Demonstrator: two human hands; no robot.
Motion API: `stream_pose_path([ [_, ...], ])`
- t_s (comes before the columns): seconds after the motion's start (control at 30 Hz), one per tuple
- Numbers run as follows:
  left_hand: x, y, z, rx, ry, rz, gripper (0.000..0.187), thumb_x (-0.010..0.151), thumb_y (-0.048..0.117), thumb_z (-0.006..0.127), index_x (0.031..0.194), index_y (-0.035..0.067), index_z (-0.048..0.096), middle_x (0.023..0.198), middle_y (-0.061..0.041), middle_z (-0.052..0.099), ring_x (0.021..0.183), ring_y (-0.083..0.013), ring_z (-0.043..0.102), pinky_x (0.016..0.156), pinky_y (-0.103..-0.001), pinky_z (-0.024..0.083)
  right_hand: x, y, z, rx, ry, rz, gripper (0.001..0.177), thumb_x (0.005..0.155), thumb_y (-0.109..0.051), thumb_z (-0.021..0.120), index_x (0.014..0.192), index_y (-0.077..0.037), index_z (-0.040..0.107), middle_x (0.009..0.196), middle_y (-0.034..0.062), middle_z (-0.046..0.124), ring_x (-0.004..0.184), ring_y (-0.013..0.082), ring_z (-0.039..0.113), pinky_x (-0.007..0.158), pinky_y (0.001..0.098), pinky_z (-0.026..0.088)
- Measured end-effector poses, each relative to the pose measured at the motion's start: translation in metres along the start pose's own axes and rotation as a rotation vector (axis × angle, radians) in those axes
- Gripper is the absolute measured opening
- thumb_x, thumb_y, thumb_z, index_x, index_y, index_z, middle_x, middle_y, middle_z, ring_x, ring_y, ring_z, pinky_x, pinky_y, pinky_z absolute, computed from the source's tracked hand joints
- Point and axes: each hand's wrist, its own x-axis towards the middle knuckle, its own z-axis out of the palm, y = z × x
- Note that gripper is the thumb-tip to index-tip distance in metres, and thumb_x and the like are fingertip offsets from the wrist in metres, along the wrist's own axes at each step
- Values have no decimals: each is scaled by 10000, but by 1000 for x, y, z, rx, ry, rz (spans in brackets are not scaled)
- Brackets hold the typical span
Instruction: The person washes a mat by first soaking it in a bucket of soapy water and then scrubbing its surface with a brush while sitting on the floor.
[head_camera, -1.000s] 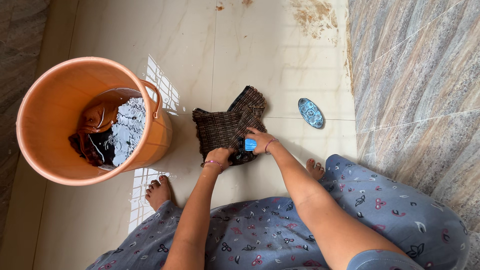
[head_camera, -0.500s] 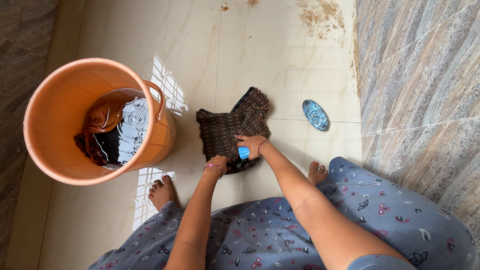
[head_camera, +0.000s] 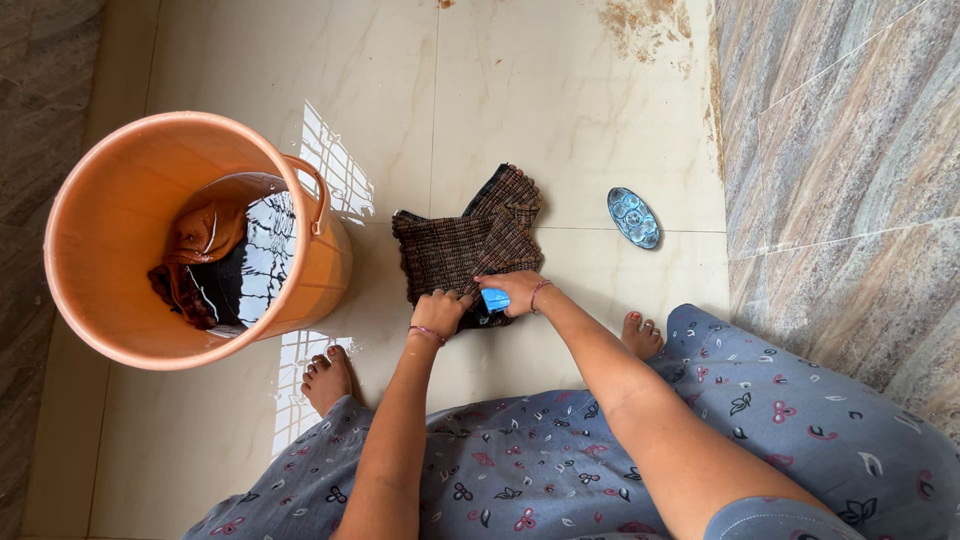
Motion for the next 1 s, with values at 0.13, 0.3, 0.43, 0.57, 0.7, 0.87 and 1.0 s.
stream_pose_path([
  [0.13, -9, -4, -14, 105, 365, 91, 190, 863, 153, 636, 1041, 195, 686, 871, -21, 683, 805, -225, 696, 595, -380, 566, 1, 12, -2, 67, 59, 19, 841, 673, -176, 776, 1465, -207, 496, 1412, 43, 589, 1225, 292, 614, 1007, 406, 512],
  [0.3, -9, -13, -24, 106, 414, -11, 161, 858, 123, 638, 993, 202, 674, 828, -9, 669, 795, -224, 693, 593, -375, 568, -13, 17, -20, 104, 184, 83, 737, 684, -158, 789, 1368, -183, 517, 1308, 74, 636, 1176, 328, 627, 970, 440, 515],
  [0.43, 4, -22, -38, -28, 441, -162, 136, 887, 100, 612, 965, 192, 675, 854, -34, 689, 811, -253, 699, 604, -394, 581, -23, 24, -35, 110, 252, 264, 694, 706, -146, 774, 1338, -172, 488, 1240, 119, 664, 1109, 363, 652, 913, 467, 531],
  [0.57, 20, -20, -71, -153, 503, -203, 175, 887, 79, 592, 954, 206, 692, 876, -47, 706, 834, -281, 704, 617, -412, 585, -28, 24, -53, 259, 419, 513, 664, 731, -208, 801, 1314, -173, 487, 1078, 176, 713, 1016, 407, 682, 870, 501, 541],
  [0.7, 43, -36, -129, -93, 482, -239, 174, 903, 83, 586, 948, 202, 705, 884, -59, 708, 860, -278, 712, 624, -416, 592, -21, 23, -98, 208, 689, 523, 631, 726, -211, 784, 1279, -165, 484, 1052, 190, 716, 977, 435, 678, 823, 522, 541],
  [0.87, 77, -72, -225, 61, 548, -258, 223, 920, 72, 580, 1006, 206, 736, 905, -108, 724, 871, -297, 720, 654, -419, 602, -4, 21, -209, -97, 888, 398, 629, 730, -166, 759, 1295, -146, 484, 1103, 174, 694, 986, 414, 679, 794, 525, 545],
  [1.0, 97, -107, -316, 195, 799, -279, 226, 913, 51, 626, 915, 232, 761, 787, -56, 730, 843, -256, 711, 637, -399, 529, 16, 21, -312, -329, 1179, 317, 715, 776, -149, 777, 1400, -131, 428, 1078, 165, 691, 944, 388, 707, 766, 482, 581],
])
